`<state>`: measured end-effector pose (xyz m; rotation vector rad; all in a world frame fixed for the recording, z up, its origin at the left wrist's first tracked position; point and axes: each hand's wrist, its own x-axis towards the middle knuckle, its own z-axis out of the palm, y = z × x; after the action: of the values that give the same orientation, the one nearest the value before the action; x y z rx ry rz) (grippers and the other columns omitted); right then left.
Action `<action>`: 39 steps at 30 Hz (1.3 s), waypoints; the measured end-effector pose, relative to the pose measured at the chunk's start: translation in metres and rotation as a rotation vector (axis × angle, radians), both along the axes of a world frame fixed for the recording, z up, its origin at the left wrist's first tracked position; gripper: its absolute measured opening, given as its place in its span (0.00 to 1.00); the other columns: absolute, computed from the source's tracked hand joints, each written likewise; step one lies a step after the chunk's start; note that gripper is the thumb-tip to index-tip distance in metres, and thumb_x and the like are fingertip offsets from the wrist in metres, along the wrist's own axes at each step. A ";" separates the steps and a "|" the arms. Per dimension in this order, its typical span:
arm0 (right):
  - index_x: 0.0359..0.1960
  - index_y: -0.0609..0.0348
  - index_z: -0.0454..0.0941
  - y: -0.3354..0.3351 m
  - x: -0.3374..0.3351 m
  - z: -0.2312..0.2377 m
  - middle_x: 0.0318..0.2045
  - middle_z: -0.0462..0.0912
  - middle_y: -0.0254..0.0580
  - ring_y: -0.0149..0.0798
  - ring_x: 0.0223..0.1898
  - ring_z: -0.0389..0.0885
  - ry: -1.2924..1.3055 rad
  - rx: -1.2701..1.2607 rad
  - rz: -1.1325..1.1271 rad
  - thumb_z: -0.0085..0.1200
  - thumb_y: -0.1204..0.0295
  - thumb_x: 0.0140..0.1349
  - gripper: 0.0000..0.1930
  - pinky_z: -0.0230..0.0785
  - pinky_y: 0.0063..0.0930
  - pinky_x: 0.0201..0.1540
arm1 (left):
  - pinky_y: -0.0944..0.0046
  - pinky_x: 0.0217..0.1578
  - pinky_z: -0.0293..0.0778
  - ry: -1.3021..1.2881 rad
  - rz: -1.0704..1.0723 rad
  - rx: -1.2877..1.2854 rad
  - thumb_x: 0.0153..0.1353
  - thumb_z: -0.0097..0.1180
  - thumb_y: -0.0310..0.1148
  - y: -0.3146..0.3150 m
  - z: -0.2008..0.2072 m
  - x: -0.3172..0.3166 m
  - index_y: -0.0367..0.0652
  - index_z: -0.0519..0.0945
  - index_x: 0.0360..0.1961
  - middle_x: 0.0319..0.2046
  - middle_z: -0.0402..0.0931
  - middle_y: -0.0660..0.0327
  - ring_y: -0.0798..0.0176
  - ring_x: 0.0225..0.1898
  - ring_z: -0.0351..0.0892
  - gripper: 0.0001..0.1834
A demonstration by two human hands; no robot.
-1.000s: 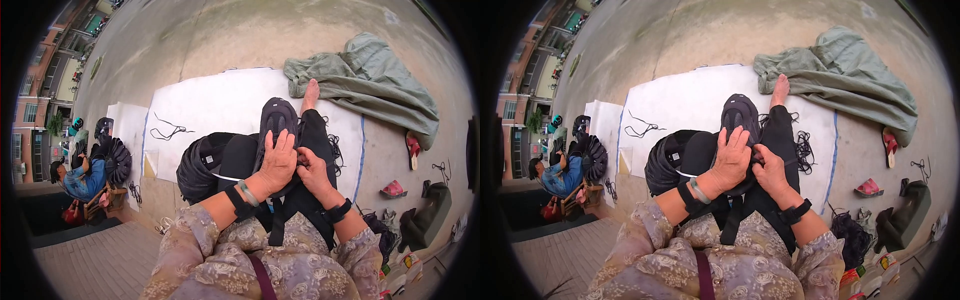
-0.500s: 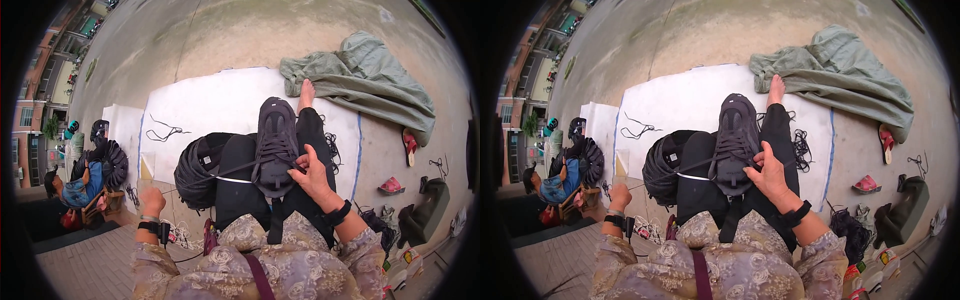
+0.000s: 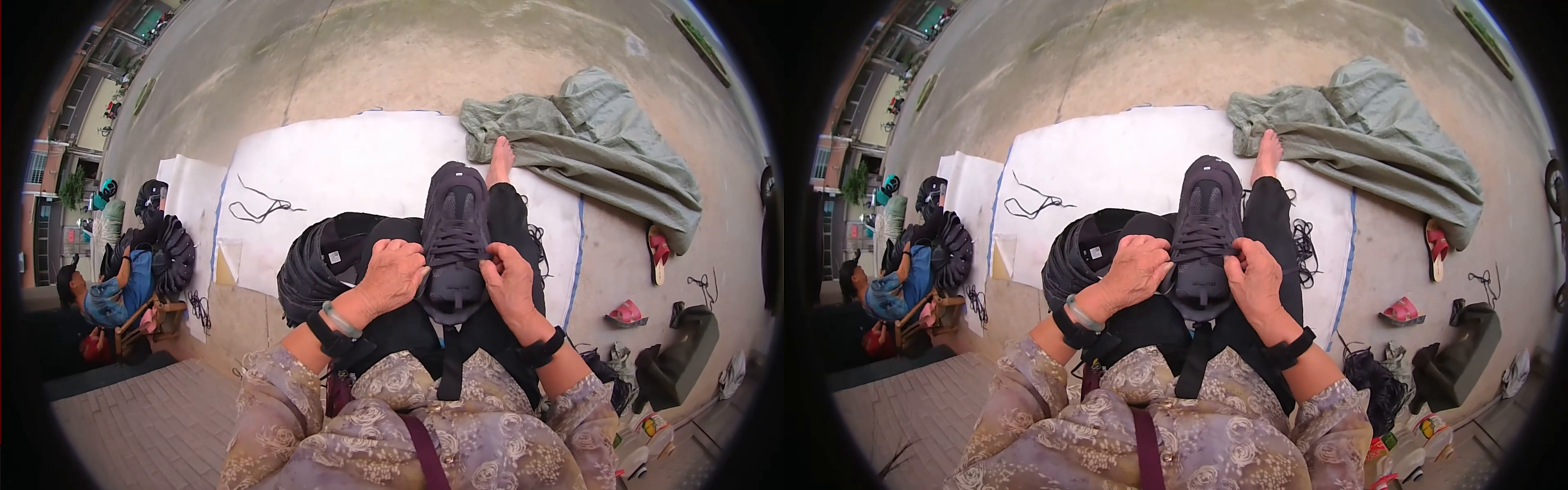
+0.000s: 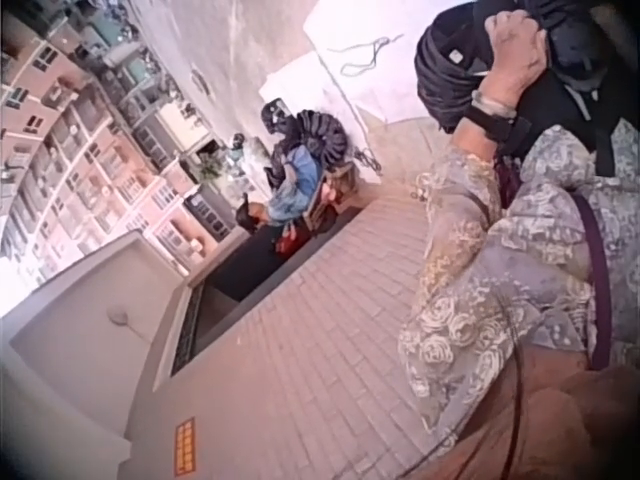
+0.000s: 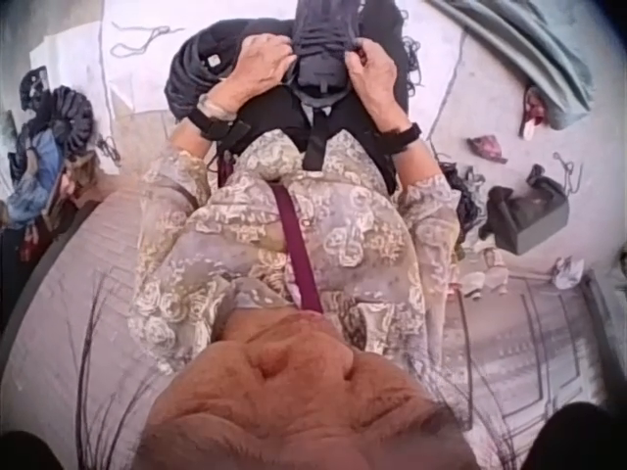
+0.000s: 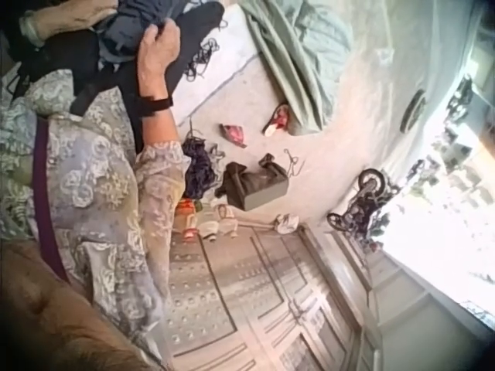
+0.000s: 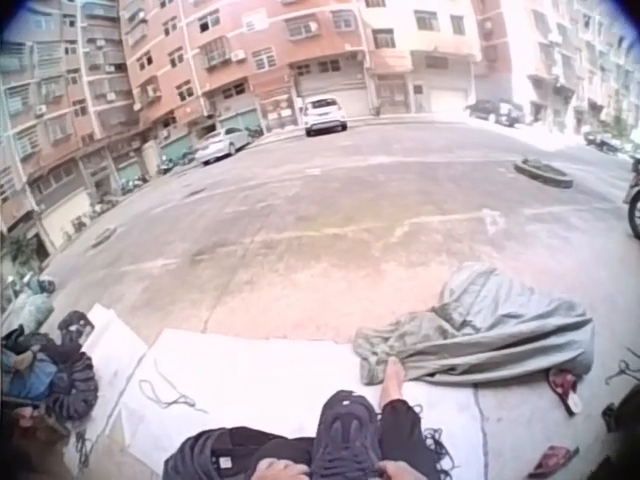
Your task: Insert and thread laces into a black sneaker.
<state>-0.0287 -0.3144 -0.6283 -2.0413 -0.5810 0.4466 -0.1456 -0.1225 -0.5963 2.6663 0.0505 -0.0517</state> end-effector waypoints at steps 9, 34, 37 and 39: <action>0.28 0.63 0.78 0.008 0.010 0.004 0.27 0.75 0.38 0.34 0.29 0.73 0.242 0.356 -0.022 0.52 0.77 0.51 0.04 0.65 0.23 0.35 | 0.57 0.31 0.66 -0.002 0.084 -0.234 0.51 0.56 0.29 -0.005 0.009 0.006 0.39 0.73 0.28 0.26 0.70 0.54 0.48 0.30 0.71 0.07; 0.27 0.61 0.75 0.003 0.020 -0.011 0.28 0.72 0.32 0.26 0.28 0.68 0.558 0.337 0.043 0.56 0.71 0.56 0.06 0.63 0.21 0.33 | 0.62 0.22 0.61 0.319 -0.239 -0.687 0.55 0.55 0.28 -0.010 0.046 -0.042 0.36 0.67 0.19 0.17 0.63 0.58 0.56 0.19 0.64 0.13; 0.27 0.59 0.75 0.006 0.021 -0.006 0.27 0.71 0.37 0.36 0.29 0.70 -0.143 0.227 0.231 0.57 0.72 0.53 0.05 0.65 0.27 0.35 | 0.56 0.23 0.62 0.359 -0.237 -0.699 0.51 0.56 0.31 -0.020 0.047 -0.031 0.38 0.65 0.17 0.16 0.63 0.55 0.49 0.21 0.67 0.14; 0.27 0.58 0.75 0.005 0.019 0.000 0.26 0.71 0.39 0.39 0.29 0.70 -0.165 0.192 0.247 0.57 0.72 0.52 0.05 0.65 0.29 0.36 | 0.56 0.23 0.62 0.350 -0.259 -0.708 0.51 0.55 0.31 -0.022 0.046 -0.030 0.37 0.65 0.17 0.16 0.64 0.55 0.49 0.21 0.68 0.14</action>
<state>-0.0096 -0.3089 -0.6283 -1.8400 -0.9468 0.3523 -0.1758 -0.1440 -0.5501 1.9161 -0.1711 -0.5187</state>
